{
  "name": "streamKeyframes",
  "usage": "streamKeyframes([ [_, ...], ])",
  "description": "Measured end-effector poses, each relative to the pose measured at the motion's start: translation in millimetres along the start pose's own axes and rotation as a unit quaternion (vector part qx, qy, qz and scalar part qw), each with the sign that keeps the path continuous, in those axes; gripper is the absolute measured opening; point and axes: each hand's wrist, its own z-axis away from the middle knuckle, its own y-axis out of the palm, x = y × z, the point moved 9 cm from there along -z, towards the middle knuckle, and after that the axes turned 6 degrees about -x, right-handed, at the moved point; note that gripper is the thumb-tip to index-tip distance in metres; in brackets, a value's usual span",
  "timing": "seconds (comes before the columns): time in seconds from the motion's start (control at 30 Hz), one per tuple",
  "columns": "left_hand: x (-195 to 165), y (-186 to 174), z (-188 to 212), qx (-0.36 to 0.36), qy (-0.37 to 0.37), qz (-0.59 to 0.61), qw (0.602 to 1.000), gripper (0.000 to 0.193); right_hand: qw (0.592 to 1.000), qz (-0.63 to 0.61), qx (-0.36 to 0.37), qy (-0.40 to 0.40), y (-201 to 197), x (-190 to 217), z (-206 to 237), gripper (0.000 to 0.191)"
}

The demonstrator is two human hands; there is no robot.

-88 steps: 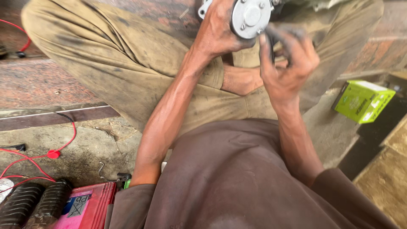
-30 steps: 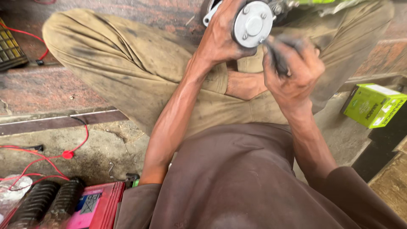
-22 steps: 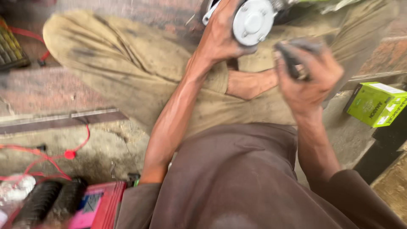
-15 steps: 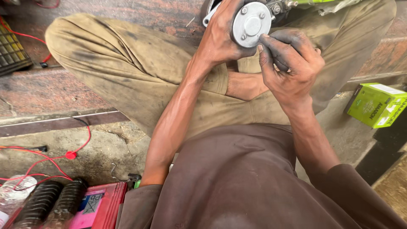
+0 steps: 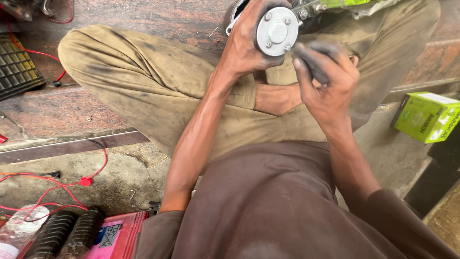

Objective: The person sits on the workshop floor holding a starter motor and cleans its round end cover with a small hand tool, scraping around the cap. They then turn the unit over, manipulate its body and mounting flange by hand, and continue working on the assembly while it rests on their lap.

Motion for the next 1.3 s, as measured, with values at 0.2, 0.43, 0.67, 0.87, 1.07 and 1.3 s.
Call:
streamKeyframes([
  [0.2,12.7,1.2,0.3,-0.011,-0.002,-0.023,1.000,0.073,0.995,-0.077,-0.054,-0.026,8.8,14.0,-10.5,0.019],
  [0.43,8.3,4.9,-3.7,0.002,0.008,0.011,1.000,0.075,0.998,0.023,-0.028,0.047,6.9,-15.1,-4.3,0.012],
  [0.67,10.5,1.7,-1.6,-0.009,-0.004,-0.035,0.999,0.075,0.917,-0.328,-0.051,0.223,19.9,-43.5,10.8,0.014],
  [0.87,18.2,4.9,0.6,-0.012,0.020,-0.015,1.000,0.073,0.986,-0.153,-0.038,0.055,17.8,-11.9,-3.1,0.013],
  [1.07,27.6,9.7,2.5,-0.010,0.009,-0.028,1.000,0.074,0.987,-0.142,-0.049,0.057,21.9,-18.5,-7.2,0.009],
  [1.3,28.0,10.5,6.4,-0.017,0.001,-0.031,0.999,0.075,0.949,-0.238,-0.054,0.197,31.4,-42.3,-3.6,0.011],
])
